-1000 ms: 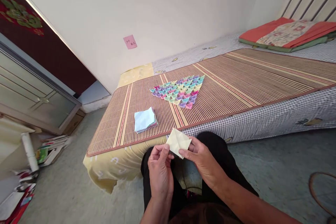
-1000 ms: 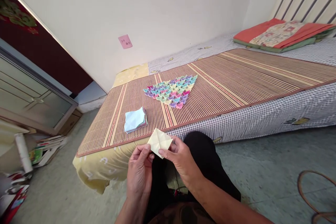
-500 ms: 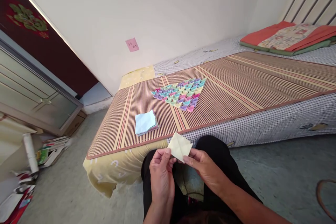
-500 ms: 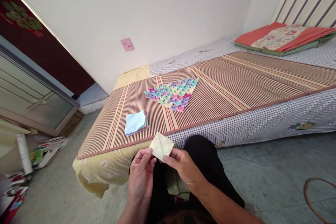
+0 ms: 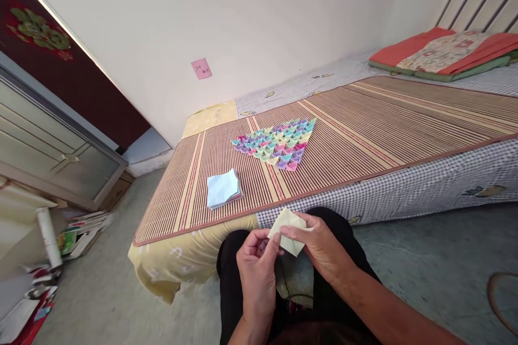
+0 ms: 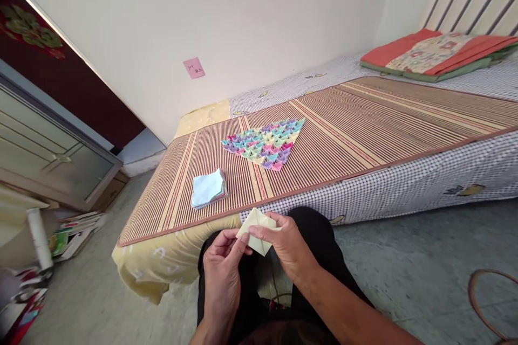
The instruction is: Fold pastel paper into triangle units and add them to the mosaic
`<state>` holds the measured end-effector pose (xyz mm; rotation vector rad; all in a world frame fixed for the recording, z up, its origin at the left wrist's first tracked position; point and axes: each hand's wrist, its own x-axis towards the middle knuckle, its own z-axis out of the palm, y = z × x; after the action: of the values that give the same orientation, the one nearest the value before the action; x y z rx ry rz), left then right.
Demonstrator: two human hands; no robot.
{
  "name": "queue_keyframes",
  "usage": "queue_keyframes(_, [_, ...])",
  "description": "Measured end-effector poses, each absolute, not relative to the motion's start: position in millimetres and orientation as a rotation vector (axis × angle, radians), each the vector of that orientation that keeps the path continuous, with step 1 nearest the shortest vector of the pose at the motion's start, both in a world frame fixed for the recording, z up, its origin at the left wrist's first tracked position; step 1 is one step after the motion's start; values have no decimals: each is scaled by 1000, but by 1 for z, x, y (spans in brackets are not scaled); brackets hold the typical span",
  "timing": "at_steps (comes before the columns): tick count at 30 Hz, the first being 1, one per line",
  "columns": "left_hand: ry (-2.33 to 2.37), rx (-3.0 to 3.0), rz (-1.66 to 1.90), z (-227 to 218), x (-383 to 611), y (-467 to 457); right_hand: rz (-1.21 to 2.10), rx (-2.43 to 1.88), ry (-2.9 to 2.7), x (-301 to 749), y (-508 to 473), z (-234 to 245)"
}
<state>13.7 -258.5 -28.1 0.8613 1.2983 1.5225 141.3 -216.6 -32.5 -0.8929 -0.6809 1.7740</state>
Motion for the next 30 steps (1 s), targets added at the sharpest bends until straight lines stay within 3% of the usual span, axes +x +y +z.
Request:
queue_keyframes(13, [1276,946,1494,-33,7,-259,1568,-918,-1246,166,-203,-15])
queue_keyframes(18, [1331,1054,1480,-27,8,-261,1263,-960,-1529,168,-200,7])
queue_keyframes(23, [1236,1045,1257,-18,10,-259,1236,-979,-1675,169,-194,14])
queue_keyframes(30, [1170,810,1374,-24,6,-256,1350,-882,-1241,185,-166,4])
